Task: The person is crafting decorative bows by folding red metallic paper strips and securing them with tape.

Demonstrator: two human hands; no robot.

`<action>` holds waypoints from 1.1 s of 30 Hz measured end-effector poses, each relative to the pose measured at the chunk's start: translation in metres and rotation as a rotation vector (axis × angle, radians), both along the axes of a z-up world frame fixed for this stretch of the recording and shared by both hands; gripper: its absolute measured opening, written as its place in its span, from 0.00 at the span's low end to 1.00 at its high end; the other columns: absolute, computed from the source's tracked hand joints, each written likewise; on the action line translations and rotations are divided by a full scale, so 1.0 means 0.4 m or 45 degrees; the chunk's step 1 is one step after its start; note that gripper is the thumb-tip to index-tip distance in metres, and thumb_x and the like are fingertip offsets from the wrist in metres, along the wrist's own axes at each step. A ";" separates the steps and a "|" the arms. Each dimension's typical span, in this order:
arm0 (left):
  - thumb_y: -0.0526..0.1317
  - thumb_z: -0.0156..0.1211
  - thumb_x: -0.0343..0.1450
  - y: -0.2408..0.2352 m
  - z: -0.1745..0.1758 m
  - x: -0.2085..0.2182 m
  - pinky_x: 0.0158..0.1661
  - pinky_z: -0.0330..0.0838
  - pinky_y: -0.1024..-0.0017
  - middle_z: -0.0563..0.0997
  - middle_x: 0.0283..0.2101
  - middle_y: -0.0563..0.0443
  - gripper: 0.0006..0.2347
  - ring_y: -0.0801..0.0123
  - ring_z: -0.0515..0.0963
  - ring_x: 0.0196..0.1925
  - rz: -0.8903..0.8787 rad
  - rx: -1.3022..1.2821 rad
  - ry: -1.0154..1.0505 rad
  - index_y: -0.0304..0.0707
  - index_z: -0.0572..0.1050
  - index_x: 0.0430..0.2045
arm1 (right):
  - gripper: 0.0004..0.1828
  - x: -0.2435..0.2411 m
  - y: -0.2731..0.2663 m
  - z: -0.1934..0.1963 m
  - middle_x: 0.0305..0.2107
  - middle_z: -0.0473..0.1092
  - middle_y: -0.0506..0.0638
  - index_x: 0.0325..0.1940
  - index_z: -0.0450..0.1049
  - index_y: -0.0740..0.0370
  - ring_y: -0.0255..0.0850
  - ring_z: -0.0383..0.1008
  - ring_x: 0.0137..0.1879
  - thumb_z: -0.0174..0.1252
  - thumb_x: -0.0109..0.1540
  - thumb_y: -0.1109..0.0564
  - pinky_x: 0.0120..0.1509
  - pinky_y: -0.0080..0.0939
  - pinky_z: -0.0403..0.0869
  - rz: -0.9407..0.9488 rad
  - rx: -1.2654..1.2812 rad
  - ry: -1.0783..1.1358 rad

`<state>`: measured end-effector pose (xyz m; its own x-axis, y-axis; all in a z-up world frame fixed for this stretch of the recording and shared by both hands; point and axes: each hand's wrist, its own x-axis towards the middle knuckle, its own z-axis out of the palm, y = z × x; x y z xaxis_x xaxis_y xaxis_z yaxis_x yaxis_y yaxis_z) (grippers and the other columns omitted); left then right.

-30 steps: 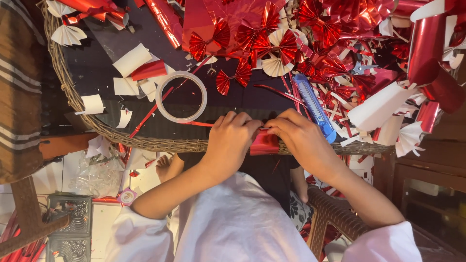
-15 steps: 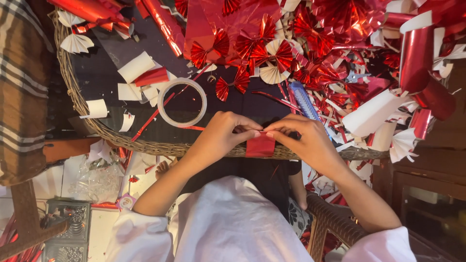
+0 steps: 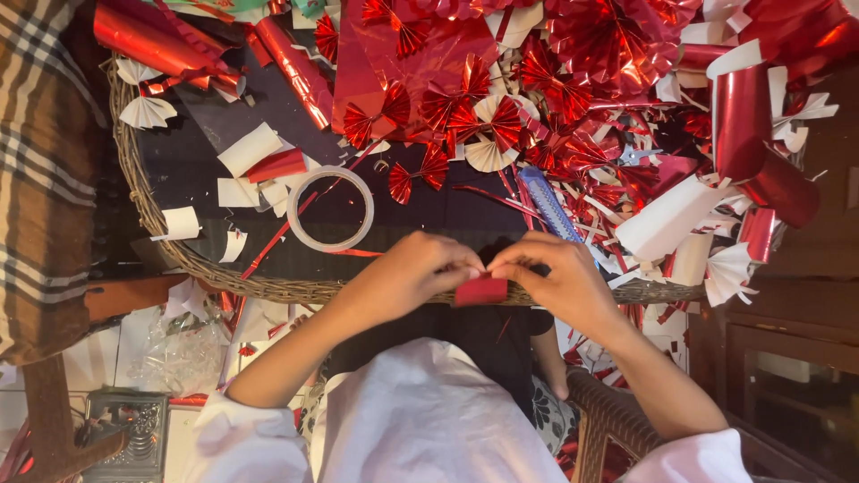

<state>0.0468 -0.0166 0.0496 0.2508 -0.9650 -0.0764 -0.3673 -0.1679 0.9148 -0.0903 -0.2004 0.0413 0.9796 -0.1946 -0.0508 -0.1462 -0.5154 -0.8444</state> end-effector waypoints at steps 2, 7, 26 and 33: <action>0.33 0.54 0.73 0.012 -0.004 -0.016 0.44 0.77 0.57 0.83 0.32 0.38 0.06 0.45 0.83 0.40 0.012 -0.079 -0.133 0.34 0.80 0.37 | 0.04 -0.025 0.012 -0.014 0.26 0.76 0.50 0.36 0.83 0.58 0.44 0.80 0.35 0.66 0.59 0.63 0.44 0.44 0.79 -0.053 -0.122 -0.084; 0.34 0.57 0.76 0.024 -0.045 -0.057 0.43 0.76 0.71 0.78 0.29 0.52 0.04 0.62 0.81 0.37 0.250 -0.522 -0.791 0.39 0.80 0.38 | 0.09 -0.056 0.014 -0.038 0.34 0.76 0.40 0.40 0.84 0.53 0.36 0.78 0.36 0.60 0.63 0.64 0.45 0.36 0.79 -0.078 -0.597 -0.579; 0.35 0.60 0.74 0.034 -0.171 -0.010 0.42 0.78 0.69 0.78 0.33 0.51 0.02 0.61 0.82 0.38 0.177 -0.321 -0.816 0.39 0.79 0.35 | 0.05 -0.014 0.028 -0.110 0.35 0.77 0.50 0.41 0.82 0.61 0.47 0.79 0.40 0.66 0.62 0.64 0.45 0.45 0.78 -0.025 -0.357 -0.434; 0.32 0.65 0.70 0.047 -0.158 0.001 0.41 0.77 0.74 0.77 0.34 0.53 0.01 0.66 0.81 0.41 0.128 -0.329 -0.892 0.38 0.81 0.31 | 0.07 -0.013 0.038 -0.087 0.38 0.77 0.54 0.43 0.82 0.63 0.50 0.78 0.42 0.67 0.60 0.62 0.49 0.49 0.78 0.001 -0.425 -0.395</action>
<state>0.0472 0.0021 -0.0136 0.2454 -0.9005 0.3591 -0.8722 -0.0433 0.4873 -0.0954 -0.1850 0.0065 0.9385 -0.1499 0.3109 0.0881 -0.7669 -0.6357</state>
